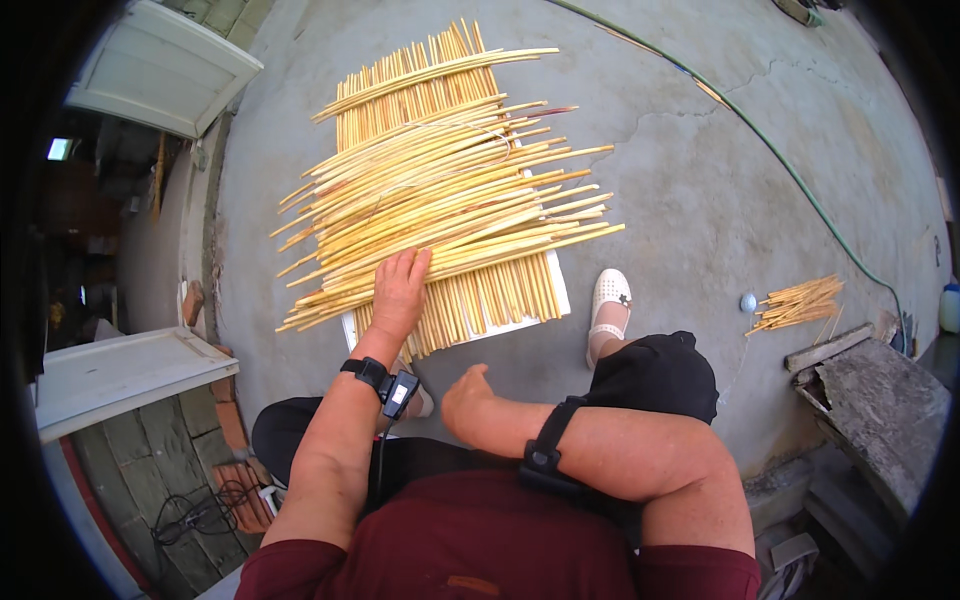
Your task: The person weaves together thin wooden sticks using a white string and a needle, aligning them horizontally and securing them one by one.
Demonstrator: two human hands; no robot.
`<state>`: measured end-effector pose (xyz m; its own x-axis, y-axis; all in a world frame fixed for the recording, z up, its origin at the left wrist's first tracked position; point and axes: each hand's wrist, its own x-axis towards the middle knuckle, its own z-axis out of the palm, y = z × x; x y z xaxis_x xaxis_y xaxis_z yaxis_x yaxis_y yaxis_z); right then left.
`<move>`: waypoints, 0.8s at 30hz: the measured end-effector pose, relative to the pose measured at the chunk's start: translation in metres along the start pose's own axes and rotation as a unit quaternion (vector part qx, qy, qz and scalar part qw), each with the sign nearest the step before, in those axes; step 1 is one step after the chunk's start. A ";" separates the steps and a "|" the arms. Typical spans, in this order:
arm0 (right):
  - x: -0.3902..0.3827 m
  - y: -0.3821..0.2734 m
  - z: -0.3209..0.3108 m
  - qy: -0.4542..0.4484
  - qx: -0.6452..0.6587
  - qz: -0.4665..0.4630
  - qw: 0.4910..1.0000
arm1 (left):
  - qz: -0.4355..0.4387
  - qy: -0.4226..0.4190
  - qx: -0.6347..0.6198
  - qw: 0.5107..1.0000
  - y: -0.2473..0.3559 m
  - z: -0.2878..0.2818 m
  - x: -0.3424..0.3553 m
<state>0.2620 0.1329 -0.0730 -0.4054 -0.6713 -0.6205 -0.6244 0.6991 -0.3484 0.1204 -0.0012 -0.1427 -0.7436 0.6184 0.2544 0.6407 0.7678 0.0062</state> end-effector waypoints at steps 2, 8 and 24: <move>-0.001 0.003 -0.008 -0.003 -0.002 0.003 1.000 | 0.006 -0.025 -0.013 1.000 0.000 -0.008 0.003; 0.003 0.017 -0.021 -0.031 -0.002 -0.012 0.999 | 0.015 -0.051 -0.048 0.997 0.006 -0.025 -0.002; 0.011 0.051 -0.059 -0.056 0.044 -0.015 0.997 | -0.115 -0.403 -0.326 0.847 -0.066 -0.034 0.072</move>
<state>0.1860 0.1468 -0.0567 -0.3073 -0.6648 -0.6809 -0.5726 0.7007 -0.4257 0.0308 -0.0134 -0.0916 -0.5834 0.5812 -0.5674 0.2356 0.7896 0.5666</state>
